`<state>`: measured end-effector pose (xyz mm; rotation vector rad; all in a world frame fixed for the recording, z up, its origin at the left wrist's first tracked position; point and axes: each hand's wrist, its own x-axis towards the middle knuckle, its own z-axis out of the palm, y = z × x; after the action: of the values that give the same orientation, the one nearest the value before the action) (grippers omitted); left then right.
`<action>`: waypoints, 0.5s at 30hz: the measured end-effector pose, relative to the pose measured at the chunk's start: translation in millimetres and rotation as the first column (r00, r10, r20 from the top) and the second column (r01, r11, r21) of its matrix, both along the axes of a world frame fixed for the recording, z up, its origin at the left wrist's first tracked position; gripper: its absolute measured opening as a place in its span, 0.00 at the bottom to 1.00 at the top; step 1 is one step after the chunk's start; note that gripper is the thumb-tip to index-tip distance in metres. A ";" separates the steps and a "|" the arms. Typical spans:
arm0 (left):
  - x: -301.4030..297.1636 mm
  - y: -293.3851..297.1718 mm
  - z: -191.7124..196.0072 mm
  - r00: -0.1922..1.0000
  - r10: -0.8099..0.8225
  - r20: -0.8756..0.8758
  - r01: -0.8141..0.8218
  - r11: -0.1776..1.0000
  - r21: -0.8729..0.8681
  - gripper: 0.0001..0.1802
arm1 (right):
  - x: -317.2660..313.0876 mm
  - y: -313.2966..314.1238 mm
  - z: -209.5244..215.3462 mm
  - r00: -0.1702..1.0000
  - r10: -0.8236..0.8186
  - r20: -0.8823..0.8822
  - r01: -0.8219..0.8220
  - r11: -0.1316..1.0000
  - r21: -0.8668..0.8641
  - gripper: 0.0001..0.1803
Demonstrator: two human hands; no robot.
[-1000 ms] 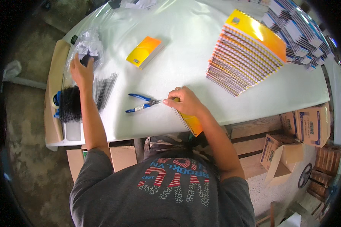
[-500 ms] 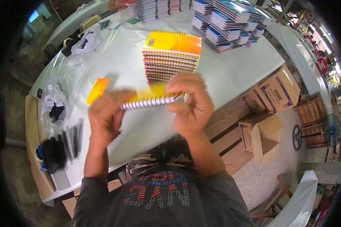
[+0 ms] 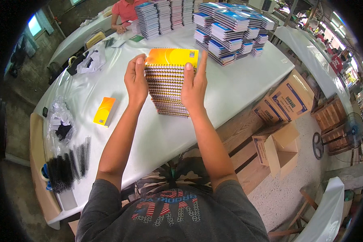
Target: The person inserts a spiral coil into a notebook, trims the excess coil using pliers, and places the notebook onto a stack.
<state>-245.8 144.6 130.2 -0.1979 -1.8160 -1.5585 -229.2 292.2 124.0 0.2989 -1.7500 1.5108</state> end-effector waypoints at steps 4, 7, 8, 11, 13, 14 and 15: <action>-1.4 11.6 -5.1 0.992 0.128 0.022 -0.129 0.981 0.142 0.16 | 6.6 -7.3 0.6 0.995 0.075 0.069 -0.071 0.996 -0.060 0.31; -0.4 3.0 -0.9 0.988 0.154 -0.034 -0.149 0.983 0.107 0.16 | 5.4 -2.7 -0.1 0.987 0.114 0.111 -0.114 0.993 -0.010 0.31; -0.3 -3.5 -1.5 0.983 0.171 -0.073 -0.165 0.983 0.078 0.16 | 7.6 -0.7 -0.6 0.984 0.128 0.122 -0.128 0.992 -0.013 0.31; 3.5 -48.2 -10.3 0.956 0.290 -0.044 -0.293 0.953 -0.077 0.18 | 19.1 15.5 -6.9 1.000 -0.002 0.019 0.002 1.000 -0.009 0.31; 14.6 -102.7 -33.9 0.901 0.435 0.009 -0.371 0.779 -0.506 0.20 | 36.7 25.4 -16.0 1.000 -0.024 -0.016 0.024 0.999 -0.029 0.30; 23.9 -129.5 -52.0 0.889 0.457 0.017 -0.383 0.765 -0.517 0.20 | 48.1 25.1 -22.1 0.999 0.000 -0.052 -0.004 0.997 -0.077 0.30; 32.9 -148.8 -70.4 0.792 0.589 0.161 -0.304 0.609 -0.732 0.20 | 59.0 25.1 -26.9 0.996 0.009 -0.090 -0.020 0.993 -0.119 0.30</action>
<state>-213.0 -4.3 59.9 0.2679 -2.4537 -0.5239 -170.2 317.3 97.1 0.3135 -1.5831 1.5814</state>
